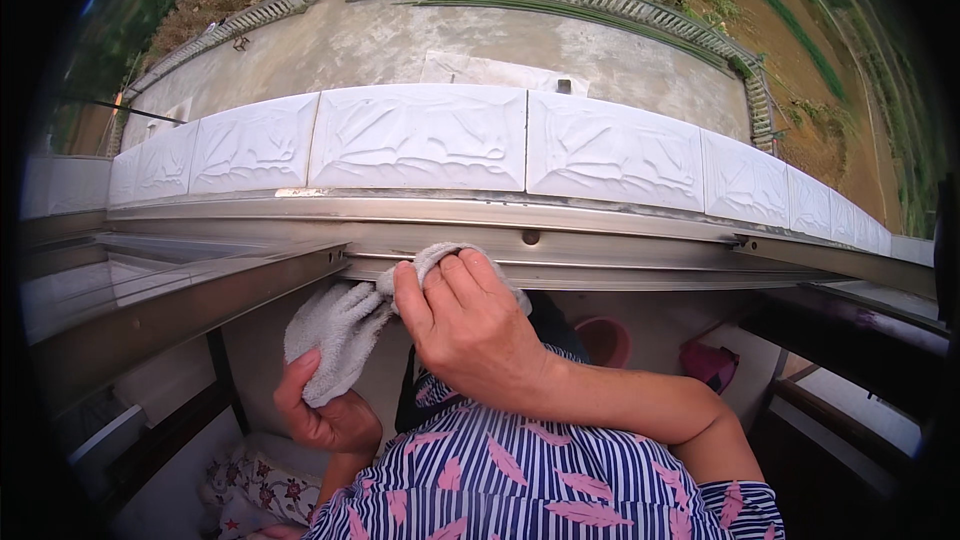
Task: The person wipes the metal window frame and sill with a gray cloth, repeatedly folding and repositioning the cloth to clean different sections. They then use a blue toothbrush to scrub the narrow crevices of the frame before wiping again with the cloth.
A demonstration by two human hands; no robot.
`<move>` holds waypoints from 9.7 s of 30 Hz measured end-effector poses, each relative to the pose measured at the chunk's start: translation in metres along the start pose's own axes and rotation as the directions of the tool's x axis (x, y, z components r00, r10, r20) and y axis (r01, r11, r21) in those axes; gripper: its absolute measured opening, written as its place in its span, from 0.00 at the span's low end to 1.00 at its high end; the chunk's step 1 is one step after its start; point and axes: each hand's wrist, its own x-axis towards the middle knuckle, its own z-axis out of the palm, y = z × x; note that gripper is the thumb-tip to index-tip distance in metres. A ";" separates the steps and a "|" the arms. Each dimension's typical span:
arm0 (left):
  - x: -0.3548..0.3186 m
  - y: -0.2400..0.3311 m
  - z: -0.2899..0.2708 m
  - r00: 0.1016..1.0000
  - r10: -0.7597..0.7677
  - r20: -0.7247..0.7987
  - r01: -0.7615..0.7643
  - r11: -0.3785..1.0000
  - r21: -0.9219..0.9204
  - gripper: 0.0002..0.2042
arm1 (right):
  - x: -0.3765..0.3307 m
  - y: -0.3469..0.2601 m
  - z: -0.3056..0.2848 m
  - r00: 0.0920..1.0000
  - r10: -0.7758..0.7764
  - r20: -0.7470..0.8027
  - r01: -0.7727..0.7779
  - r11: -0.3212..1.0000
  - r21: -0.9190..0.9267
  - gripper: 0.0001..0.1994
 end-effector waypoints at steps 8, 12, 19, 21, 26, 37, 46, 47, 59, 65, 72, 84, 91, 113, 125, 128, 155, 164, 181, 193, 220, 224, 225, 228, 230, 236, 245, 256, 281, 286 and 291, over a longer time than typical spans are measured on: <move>0.015 0.014 -0.005 0.983 -0.085 -0.165 0.095 0.994 0.053 0.14 | -0.059 0.049 -0.050 0.990 0.132 -0.045 -0.060 0.693 0.719 0.21; 0.009 0.022 0.018 0.979 -0.106 -0.176 0.109 0.994 0.005 0.13 | -0.056 0.061 -0.072 0.996 -0.011 0.086 -0.051 0.729 0.682 0.22; -0.015 0.041 0.051 0.966 -0.238 -0.099 0.238 0.971 -0.011 0.14 | -0.012 0.062 -0.076 0.988 -0.150 -0.039 0.132 0.682 0.719 0.18; -0.020 0.038 0.046 0.939 -0.270 -0.213 0.275 0.961 -0.003 0.13 | -0.019 0.076 -0.081 0.998 0.029 -0.048 0.019 0.622 0.783 0.13; -0.017 0.039 0.041 0.898 -0.219 -0.382 0.219 0.975 -0.045 0.13 | -0.078 0.107 -0.107 0.892 0.452 0.019 -0.234 0.426 0.874 0.08; 0.006 0.074 0.034 0.596 -0.798 0.091 0.799 0.600 0.033 0.17 | -0.188 0.106 -0.129 0.433 0.884 -0.175 -0.534 0.408 0.740 0.09; 0.050 0.096 0.042 0.079 -0.976 0.201 0.973 0.031 -0.231 0.19 | -0.171 0.127 -0.119 0.905 0.414 0.100 -0.425 0.893 0.148 0.27; 0.043 0.078 0.045 0.299 -0.925 0.236 0.948 0.260 -0.183 0.20 | -0.159 0.122 -0.119 0.910 0.397 0.123 -0.409 0.907 0.099 0.27; 0.028 0.036 0.082 0.949 -0.213 0.233 0.240 0.966 -0.092 0.09 | -0.158 0.108 -0.116 0.720 0.678 -0.146 -0.583 0.706 0.403 0.12; 0.033 0.050 0.084 0.955 -0.119 0.270 0.096 0.991 0.097 0.08 | -0.190 0.066 -0.147 0.156 0.957 -0.245 -0.455 0.290 0.842 0.16; 0.067 0.039 0.108 0.994 -0.046 0.100 0.042 0.998 0.040 0.20 | -0.169 0.093 -0.116 0.700 0.488 -0.521 -0.432 0.871 0.235 0.22; 0.037 0.041 0.148 0.595 0.355 0.721 -0.451 0.890 -0.066 0.11 | -0.148 0.105 -0.091 0.943 0.321 -0.083 -0.330 0.936 -0.122 0.20; 0.019 0.053 0.186 0.458 0.226 0.860 -0.419 0.908 -0.016 0.22 | -0.140 0.092 -0.120 0.882 0.457 0.114 -0.390 0.843 -0.370 0.21; 0.027 0.026 0.128 0.670 0.197 0.716 -0.588 0.729 0.349 0.15 | -0.061 0.044 -0.078 0.708 0.514 0.485 -0.611 0.789 0.056 0.17; 0.044 0.018 0.088 0.707 0.122 0.697 -0.571 0.679 0.461 0.12 | -0.053 0.043 -0.057 0.820 0.324 0.471 -0.471 0.850 0.236 0.24; 0.030 0.032 0.115 0.701 0.159 0.695 -0.573 0.706 0.416 0.11 | -0.068 0.059 -0.075 0.801 0.329 0.500 -0.466 0.867 0.177 0.24; -0.046 0.093 0.253 0.609 0.347 0.713 -0.676 0.698 0.238 0.13 | -0.167 0.135 -0.175 0.491 0.636 0.596 -0.660 0.718 -0.222 0.31; 0.025 0.039 0.129 0.735 0.170 0.656 -0.543 0.728 0.419 0.09 | -0.074 0.080 -0.102 0.631 0.246 0.736 -0.587 0.772 0.245 0.31; 0.036 0.034 0.095 0.806 -0.004 0.592 -0.486 0.566 0.666 0.08 | -0.049 0.067 -0.049 0.846 0.003 0.533 -0.194 0.933 0.303 0.33; 0.026 0.051 0.101 0.795 0.016 0.606 -0.468 0.652 0.597 0.12 | -0.034 0.064 -0.079 0.674 -0.010 0.739 -0.258 0.934 0.248 0.35; 0.022 0.024 0.075 0.842 -0.063 0.536 -0.444 0.485 0.754 0.16 | -0.049 0.060 -0.052 0.934 -0.020 0.356 0.022 1.000 -0.001 0.23; 0.016 0.023 0.079 0.839 -0.008 0.544 -0.449 0.553 0.701 0.20 | -0.053 0.063 -0.064 0.952 -0.005 0.306 0.036 0.995 -0.095 0.15; 0.018 0.026 0.083 0.832 0.027 0.555 -0.477 0.546 0.689 0.19 | -0.049 0.063 -0.067 0.960 0.000 0.280 0.031 0.994 -0.108 0.15; 0.027 0.029 0.086 0.814 -0.004 0.580 -0.504 0.491 0.710 0.15 | -0.033 0.064 -0.063 0.965 -0.027 0.261 0.049 0.996 -0.077 0.12; 0.035 0.026 0.085 0.807 -0.063 0.587 -0.501 0.452 0.738 0.14 | -0.018 0.060 -0.051 0.961 -0.081 0.265 0.090 0.996 -0.022 0.11; 0.047 0.021 0.088 0.803 -0.091 0.589 -0.541 0.304 0.784 0.14 | 0.014 0.050 -0.004 0.966 -0.181 0.185 0.165 0.981 0.099 0.08; 0.012 0.047 0.126 0.735 -0.039 0.677 -0.552 0.545 0.631 0.19 | -0.045 0.081 -0.050 0.957 -0.138 0.253 0.145 0.989 -0.010 0.10; 0.035 0.029 0.088 0.809 -0.279 0.517 -0.385 0.413 0.825 0.22 | 0.006 0.049 -0.010 0.926 -0.247 0.286 0.217 0.967 0.131 0.19; 0.047 0.028 0.086 0.760 -0.001 0.650 -0.557 0.514 0.652 0.06 | -0.020 0.062 -0.038 0.978 -0.071 0.197 0.041 0.987 0.154 0.05; 0.062 0.030 0.073 0.737 -0.038 0.675 -0.625 0.342 0.701 0.06 | -0.001 0.046 0.002 0.990 -0.124 0.073 0.115 0.986 0.121 0.06; 0.049 0.029 0.078 0.777 -0.037 0.628 -0.585 0.325 0.743 0.09 | -0.025 0.061 -0.007 0.986 -0.168 0.016 0.167 0.984 0.057 0.06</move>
